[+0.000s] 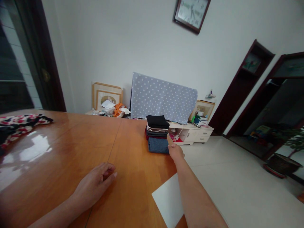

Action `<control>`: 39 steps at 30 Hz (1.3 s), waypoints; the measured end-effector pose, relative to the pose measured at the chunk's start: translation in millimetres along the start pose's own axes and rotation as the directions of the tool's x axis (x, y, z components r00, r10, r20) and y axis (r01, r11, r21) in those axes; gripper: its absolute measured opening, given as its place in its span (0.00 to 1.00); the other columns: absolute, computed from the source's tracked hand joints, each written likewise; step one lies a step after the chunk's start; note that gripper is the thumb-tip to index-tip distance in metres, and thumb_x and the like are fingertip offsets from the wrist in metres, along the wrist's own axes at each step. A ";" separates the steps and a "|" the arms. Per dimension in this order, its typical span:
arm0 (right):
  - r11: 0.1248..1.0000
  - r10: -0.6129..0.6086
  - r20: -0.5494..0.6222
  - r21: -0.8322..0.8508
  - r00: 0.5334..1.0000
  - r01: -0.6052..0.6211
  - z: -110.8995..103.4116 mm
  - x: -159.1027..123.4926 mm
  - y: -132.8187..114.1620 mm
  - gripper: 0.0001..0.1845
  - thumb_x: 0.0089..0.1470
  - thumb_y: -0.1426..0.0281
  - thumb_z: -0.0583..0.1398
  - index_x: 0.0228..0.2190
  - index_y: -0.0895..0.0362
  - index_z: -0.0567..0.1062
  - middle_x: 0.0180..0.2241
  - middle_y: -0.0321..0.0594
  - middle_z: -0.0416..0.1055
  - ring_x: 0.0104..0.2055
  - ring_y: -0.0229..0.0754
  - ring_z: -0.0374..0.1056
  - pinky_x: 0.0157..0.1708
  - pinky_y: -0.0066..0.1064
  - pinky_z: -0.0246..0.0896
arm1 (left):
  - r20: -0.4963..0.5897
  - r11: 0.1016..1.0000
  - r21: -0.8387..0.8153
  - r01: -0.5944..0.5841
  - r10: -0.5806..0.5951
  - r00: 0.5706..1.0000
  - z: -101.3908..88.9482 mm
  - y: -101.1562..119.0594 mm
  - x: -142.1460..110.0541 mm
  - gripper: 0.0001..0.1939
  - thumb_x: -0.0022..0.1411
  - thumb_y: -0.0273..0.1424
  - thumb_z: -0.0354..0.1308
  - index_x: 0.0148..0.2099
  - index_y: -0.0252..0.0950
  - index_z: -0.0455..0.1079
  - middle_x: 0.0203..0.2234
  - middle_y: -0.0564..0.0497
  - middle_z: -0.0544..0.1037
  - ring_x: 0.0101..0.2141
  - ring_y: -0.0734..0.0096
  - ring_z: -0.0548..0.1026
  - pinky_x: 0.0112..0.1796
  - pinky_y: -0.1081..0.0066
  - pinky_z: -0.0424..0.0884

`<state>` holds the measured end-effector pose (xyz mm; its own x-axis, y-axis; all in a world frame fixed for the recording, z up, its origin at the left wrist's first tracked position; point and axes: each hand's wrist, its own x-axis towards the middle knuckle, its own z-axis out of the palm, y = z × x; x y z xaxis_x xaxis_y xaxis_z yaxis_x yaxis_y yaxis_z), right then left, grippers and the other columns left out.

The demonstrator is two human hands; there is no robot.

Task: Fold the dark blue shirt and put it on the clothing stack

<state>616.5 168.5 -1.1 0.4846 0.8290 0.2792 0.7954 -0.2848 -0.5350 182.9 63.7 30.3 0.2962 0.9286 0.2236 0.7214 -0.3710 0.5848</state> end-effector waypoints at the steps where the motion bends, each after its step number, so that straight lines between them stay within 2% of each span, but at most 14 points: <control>1: 0.999 0.036 -0.005 -0.022 0.999 -0.036 -0.5 -0.5 -0.8 0.21 0.55 0.50 0.56 0.32 0.52 0.80 0.33 0.46 0.77 0.39 0.51 0.73 0.44 0.45 0.64 | -0.001 1.000 0.000 0.003 -0.003 1.000 0.3 -0.3 0.1 0.13 0.66 0.42 0.50 0.42 0.40 0.69 0.37 0.50 0.75 0.37 0.66 0.73 0.38 0.68 0.64; 3: 0.994 0.085 -0.026 -0.071 0.996 -0.087 -0.8 -2.0 -5.1 0.21 0.56 0.51 0.55 0.37 0.50 0.81 0.40 0.48 0.77 0.44 0.55 0.72 0.46 0.51 0.63 | -0.002 1.000 -0.002 0.006 -0.006 1.000 1.2 -1.3 0.3 0.12 0.66 0.42 0.50 0.42 0.40 0.69 0.37 0.50 0.76 0.38 0.65 0.73 0.38 0.68 0.64; 5: 0.988 0.056 -0.042 -0.141 0.998 -0.062 0.5 -4.0 -12.2 0.22 0.59 0.53 0.52 0.46 0.46 0.79 0.49 0.47 0.74 0.52 0.57 0.68 0.50 0.55 0.59 | -0.003 1.000 -0.004 0.006 -0.006 1.000 1.9 -2.1 0.6 0.12 0.66 0.42 0.50 0.41 0.40 0.69 0.37 0.50 0.76 0.38 0.65 0.73 0.38 0.69 0.65; 10: 0.948 -0.101 0.123 -0.289 0.987 0.133 9.1 -8.6 -25.2 0.29 0.65 0.53 0.43 0.65 0.39 0.59 0.69 0.34 0.50 0.70 0.56 0.42 0.62 0.64 0.39 | -0.002 1.000 -0.008 -0.004 0.004 1.000 2.2 -1.8 1.2 0.12 0.66 0.41 0.50 0.41 0.40 0.68 0.38 0.50 0.76 0.39 0.65 0.73 0.39 0.68 0.65; 13: 0.951 0.006 0.181 -0.306 0.983 0.051 11.7 -8.3 -21.5 0.33 0.66 0.50 0.37 0.68 0.41 0.50 0.71 0.34 0.42 0.72 0.56 0.33 0.62 0.68 0.33 | -0.005 1.000 -0.008 0.003 -0.003 1.000 1.7 -1.1 1.1 0.12 0.66 0.42 0.50 0.41 0.40 0.68 0.38 0.50 0.76 0.39 0.65 0.74 0.39 0.68 0.65; 16: 0.947 0.130 0.131 -0.309 0.983 -0.084 10.2 -6.3 -14.7 0.36 0.65 0.50 0.31 0.69 0.46 0.49 0.71 0.38 0.42 0.72 0.54 0.34 0.63 0.67 0.31 | -0.006 1.000 -0.007 0.003 -0.003 1.000 1.2 -1.2 0.6 0.12 0.66 0.42 0.50 0.41 0.40 0.69 0.38 0.50 0.76 0.39 0.65 0.74 0.39 0.68 0.65; 18: 0.948 0.120 0.104 -0.309 0.987 -0.082 9.6 -5.7 -12.8 0.36 0.65 0.51 0.30 0.69 0.47 0.47 0.71 0.37 0.41 0.72 0.53 0.35 0.64 0.65 0.31 | -0.002 1.000 -0.003 0.002 -0.002 1.000 1.1 -1.7 0.4 0.12 0.66 0.42 0.50 0.41 0.40 0.69 0.38 0.50 0.76 0.39 0.65 0.74 0.39 0.68 0.65; 23: 0.934 -0.125 0.209 -0.305 0.970 0.186 14.1 -7.7 -18.9 0.35 0.66 0.49 0.33 0.70 0.44 0.43 0.72 0.33 0.35 0.73 0.49 0.29 0.66 0.59 0.33 | -0.005 1.000 0.008 0.003 -0.003 1.000 1.9 -2.8 0.4 0.12 0.65 0.41 0.51 0.42 0.40 0.69 0.38 0.49 0.76 0.39 0.65 0.73 0.38 0.68 0.65; 26: 0.936 -0.025 0.229 -0.335 0.973 0.103 14.7 -8.5 -23.4 0.36 0.65 0.48 0.33 0.70 0.46 0.44 0.72 0.38 0.37 0.73 0.51 0.31 0.65 0.63 0.33 | -0.008 1.000 0.015 0.000 0.000 1.000 2.8 -3.3 0.3 0.12 0.65 0.41 0.51 0.41 0.40 0.69 0.38 0.50 0.76 0.39 0.65 0.73 0.38 0.68 0.65; 29: 0.935 0.067 0.118 -0.355 0.991 -0.021 12.0 -9.9 -31.0 0.36 0.67 0.51 0.32 0.70 0.49 0.45 0.72 0.42 0.39 0.73 0.51 0.32 0.64 0.64 0.31 | -0.009 1.000 0.013 -0.002 0.003 1.000 3.4 -3.9 0.3 0.11 0.66 0.41 0.51 0.41 0.40 0.68 0.38 0.50 0.75 0.39 0.65 0.73 0.39 0.68 0.65; 31: 0.938 -0.025 0.085 -0.343 0.996 0.052 10.1 -13.1 -41.5 0.35 0.67 0.53 0.34 0.69 0.52 0.48 0.71 0.42 0.41 0.73 0.50 0.34 0.66 0.60 0.31 | -0.004 1.000 0.010 0.000 0.000 1.000 3.4 -3.8 0.3 0.11 0.66 0.41 0.51 0.42 0.41 0.68 0.38 0.50 0.75 0.40 0.64 0.73 0.39 0.68 0.65; 33: 0.925 -0.187 0.112 -0.316 0.976 0.213 9.9 -18.9 -56.6 0.34 0.68 0.54 0.36 0.68 0.53 0.53 0.71 0.42 0.43 0.72 0.49 0.36 0.67 0.55 0.30 | -0.002 1.000 0.006 0.004 -0.004 1.000 3.2 -3.3 0.3 0.11 0.66 0.42 0.51 0.42 0.41 0.68 0.39 0.50 0.76 0.39 0.65 0.73 0.39 0.68 0.65; 36: 0.869 -0.387 0.229 -0.232 0.893 0.436 14.2 -29.9 -80.8 0.33 0.68 0.53 0.37 0.67 0.51 0.57 0.70 0.40 0.46 0.72 0.47 0.39 0.68 0.50 0.29 | -0.006 1.000 0.005 0.002 -0.002 1.000 2.5 -1.9 0.0 0.12 0.66 0.42 0.51 0.42 0.41 0.68 0.38 0.50 0.76 0.39 0.65 0.73 0.38 0.68 0.65; 39: 0.845 -0.428 0.356 -0.169 0.831 0.507 22.7 -38.2 -95.8 0.32 0.68 0.51 0.38 0.67 0.47 0.56 0.70 0.37 0.47 0.72 0.47 0.40 0.68 0.51 0.31 | -0.003 1.000 0.007 0.000 0.000 1.000 1.9 -0.8 -0.3 0.12 0.66 0.42 0.51 0.42 0.41 0.68 0.38 0.50 0.76 0.38 0.65 0.73 0.38 0.68 0.65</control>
<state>513.5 174.9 21.4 -0.0671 0.9819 0.1769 0.9796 0.0986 -0.1754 183.4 63.7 28.4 0.2947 0.9285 0.2258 0.7256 -0.3712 0.5795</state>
